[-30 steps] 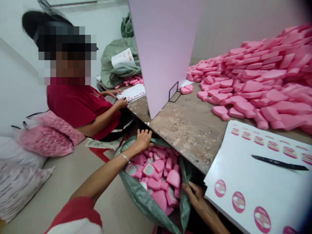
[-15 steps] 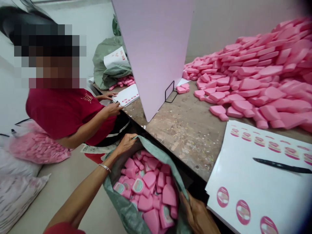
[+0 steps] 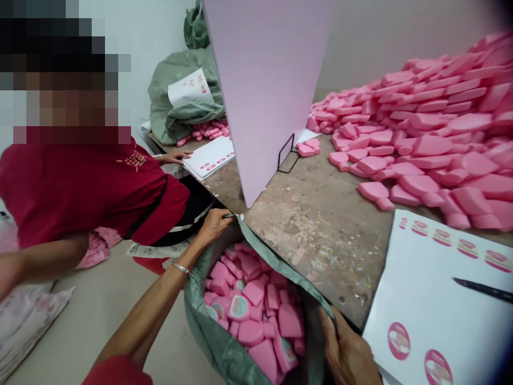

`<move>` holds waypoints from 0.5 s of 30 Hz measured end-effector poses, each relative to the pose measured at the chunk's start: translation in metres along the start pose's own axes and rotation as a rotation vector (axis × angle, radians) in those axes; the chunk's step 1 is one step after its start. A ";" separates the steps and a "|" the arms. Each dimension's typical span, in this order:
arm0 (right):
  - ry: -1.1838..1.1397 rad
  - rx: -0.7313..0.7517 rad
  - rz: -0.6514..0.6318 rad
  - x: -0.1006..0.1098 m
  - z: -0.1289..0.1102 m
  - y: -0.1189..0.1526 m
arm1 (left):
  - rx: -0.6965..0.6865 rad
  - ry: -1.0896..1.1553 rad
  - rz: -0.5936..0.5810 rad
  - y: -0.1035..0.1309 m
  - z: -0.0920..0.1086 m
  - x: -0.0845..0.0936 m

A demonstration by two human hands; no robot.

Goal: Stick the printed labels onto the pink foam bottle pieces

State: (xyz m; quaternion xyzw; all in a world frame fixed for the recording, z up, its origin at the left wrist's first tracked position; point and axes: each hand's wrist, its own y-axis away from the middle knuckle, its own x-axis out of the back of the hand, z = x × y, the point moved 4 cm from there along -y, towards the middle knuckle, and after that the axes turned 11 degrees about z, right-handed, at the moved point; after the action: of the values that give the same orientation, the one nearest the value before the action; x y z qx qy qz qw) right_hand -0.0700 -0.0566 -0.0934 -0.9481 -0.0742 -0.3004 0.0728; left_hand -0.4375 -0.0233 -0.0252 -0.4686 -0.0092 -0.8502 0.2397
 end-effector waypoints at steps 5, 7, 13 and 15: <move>0.321 0.085 -0.032 -0.005 0.010 0.010 | -0.043 -0.241 -0.020 0.002 0.018 0.010; 0.340 0.095 -0.025 -0.013 0.015 0.014 | -0.067 -0.325 -0.037 0.006 0.025 0.011; -0.046 -0.098 0.018 -0.027 0.032 0.013 | 0.012 -0.502 -0.020 0.014 0.025 0.012; -0.145 -0.120 -0.030 -0.028 0.036 0.012 | 0.052 -0.526 0.011 0.019 0.026 0.015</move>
State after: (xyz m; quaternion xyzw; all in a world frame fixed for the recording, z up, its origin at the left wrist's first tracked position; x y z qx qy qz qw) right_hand -0.0702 -0.0649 -0.1396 -0.9688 -0.0752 -0.2362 0.0060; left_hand -0.4156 -0.0392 -0.0028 -0.6671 -0.0905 -0.6973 0.2459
